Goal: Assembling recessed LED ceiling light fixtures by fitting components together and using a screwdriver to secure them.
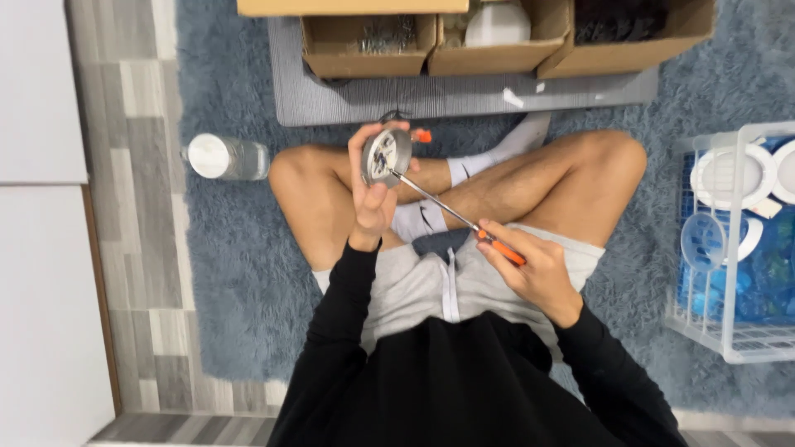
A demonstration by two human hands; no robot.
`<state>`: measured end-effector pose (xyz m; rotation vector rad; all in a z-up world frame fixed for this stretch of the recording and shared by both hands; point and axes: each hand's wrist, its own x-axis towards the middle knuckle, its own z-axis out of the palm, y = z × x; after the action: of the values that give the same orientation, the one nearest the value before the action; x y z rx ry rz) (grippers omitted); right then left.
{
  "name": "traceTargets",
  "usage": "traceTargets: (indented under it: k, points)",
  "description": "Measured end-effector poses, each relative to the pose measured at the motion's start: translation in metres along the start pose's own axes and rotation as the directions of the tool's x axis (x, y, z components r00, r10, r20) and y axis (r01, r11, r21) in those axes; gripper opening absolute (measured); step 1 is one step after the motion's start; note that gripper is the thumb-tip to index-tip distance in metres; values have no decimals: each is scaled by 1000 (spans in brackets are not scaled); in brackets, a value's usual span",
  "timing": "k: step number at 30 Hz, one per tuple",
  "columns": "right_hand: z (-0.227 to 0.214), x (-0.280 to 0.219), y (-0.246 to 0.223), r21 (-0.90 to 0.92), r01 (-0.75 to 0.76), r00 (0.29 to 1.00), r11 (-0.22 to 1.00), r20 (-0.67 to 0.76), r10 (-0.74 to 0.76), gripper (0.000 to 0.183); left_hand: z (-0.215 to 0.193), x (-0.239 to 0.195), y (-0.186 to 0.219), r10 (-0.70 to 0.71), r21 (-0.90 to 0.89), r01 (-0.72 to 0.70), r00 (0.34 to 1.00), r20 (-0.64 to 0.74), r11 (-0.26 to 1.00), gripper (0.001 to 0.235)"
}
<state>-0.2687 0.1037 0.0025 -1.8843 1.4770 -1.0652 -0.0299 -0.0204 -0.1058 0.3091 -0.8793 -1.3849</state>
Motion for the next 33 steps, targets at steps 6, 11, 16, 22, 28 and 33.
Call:
traceTargets:
  k: [6, 11, 16, 22, 28, 33]
  points:
    - [-6, -4, 5, -63, 45, 999, 997, 21, -44, 29, 9, 2, -1, 32, -32, -31, 999, 24, 999, 84]
    - [-12, 1, -10, -73, 8, 994, 997, 107, 0, 37, 23, 1, 24, -113, 18, 112, 993, 38, 994, 78]
    - [-11, 2, -9, -65, 14, 994, 998, 111, -7, 37, 24, 2, 26, -131, 21, 130, 991, 37, 991, 80]
    - [-9, 4, -9, -68, 14, 995, 998, 100, -7, 38, 25, 2, 25, -131, 37, 129, 989, 70, 991, 79]
    - [-7, 6, 3, -77, 112, 993, 991, -18, -114, 28, 22, 7, 10, -18, 30, 16, 997, 73, 999, 86]
    - [-18, 13, 4, -565, 343, 920, 750, 39, -391, 22, 17, 3, 8, -109, 132, 101, 993, 53, 986, 83]
